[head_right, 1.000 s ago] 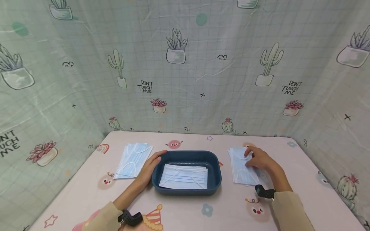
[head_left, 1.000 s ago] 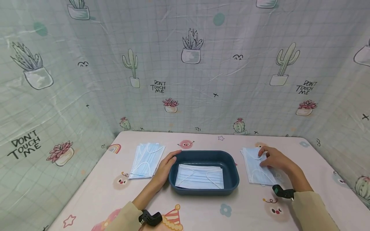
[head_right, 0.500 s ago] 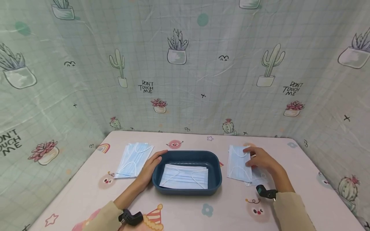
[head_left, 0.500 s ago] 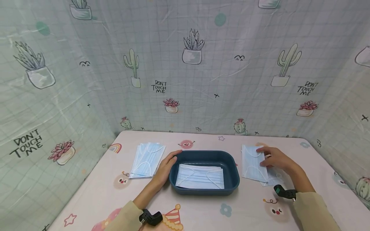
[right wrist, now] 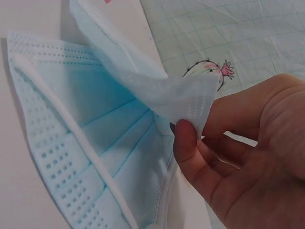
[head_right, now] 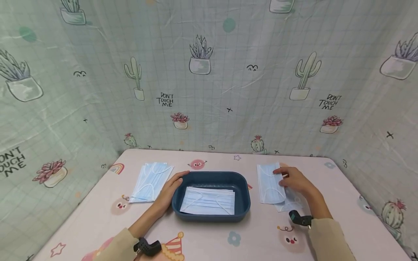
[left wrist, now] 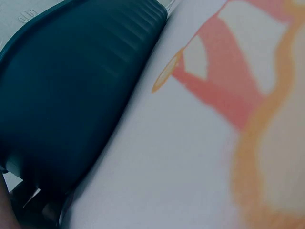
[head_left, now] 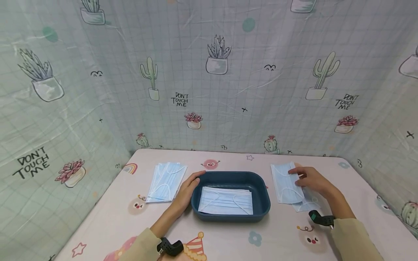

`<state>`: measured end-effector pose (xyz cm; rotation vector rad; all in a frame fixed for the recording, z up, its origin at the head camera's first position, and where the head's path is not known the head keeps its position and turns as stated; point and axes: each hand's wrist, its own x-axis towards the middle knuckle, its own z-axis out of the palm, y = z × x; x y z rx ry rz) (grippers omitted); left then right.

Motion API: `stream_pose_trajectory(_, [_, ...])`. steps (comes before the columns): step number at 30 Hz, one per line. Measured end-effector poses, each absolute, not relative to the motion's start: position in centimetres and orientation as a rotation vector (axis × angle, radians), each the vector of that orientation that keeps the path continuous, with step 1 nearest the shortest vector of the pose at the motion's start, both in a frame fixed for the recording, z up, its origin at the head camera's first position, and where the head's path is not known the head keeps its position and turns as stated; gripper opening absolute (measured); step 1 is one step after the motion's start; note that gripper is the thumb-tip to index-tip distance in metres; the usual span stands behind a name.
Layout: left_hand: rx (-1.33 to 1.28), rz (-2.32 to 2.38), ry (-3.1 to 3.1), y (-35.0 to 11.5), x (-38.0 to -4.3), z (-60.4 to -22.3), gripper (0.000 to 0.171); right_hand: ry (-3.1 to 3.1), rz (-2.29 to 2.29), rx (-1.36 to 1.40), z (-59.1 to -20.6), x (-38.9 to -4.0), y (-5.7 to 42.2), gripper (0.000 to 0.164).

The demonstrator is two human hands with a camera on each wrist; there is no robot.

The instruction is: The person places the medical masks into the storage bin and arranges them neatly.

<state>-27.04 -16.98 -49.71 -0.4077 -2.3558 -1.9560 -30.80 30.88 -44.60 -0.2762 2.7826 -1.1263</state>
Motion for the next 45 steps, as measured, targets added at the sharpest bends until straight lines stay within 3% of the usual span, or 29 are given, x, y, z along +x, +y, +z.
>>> stream_pose_trajectory(9, [-0.400,-1.953,-2.357,-16.9,-26.9,-49.8,0.038,2.823,-1.139,-0.263,-44.5,-30.7,31.0,0.043])
stream_pose_trajectory(23, [-0.413,-1.941,-2.360,-16.8,-27.1,-49.7,0.038,2.814,-1.169,-0.167,-44.4,-31.0,31.1,0.059])
stream_pose_trajectory(45, [-0.393,-1.948,-2.376,-16.8,-27.0,-49.4,0.038,2.837,-1.206,-0.243,-42.6,-30.5,30.6,0.055])
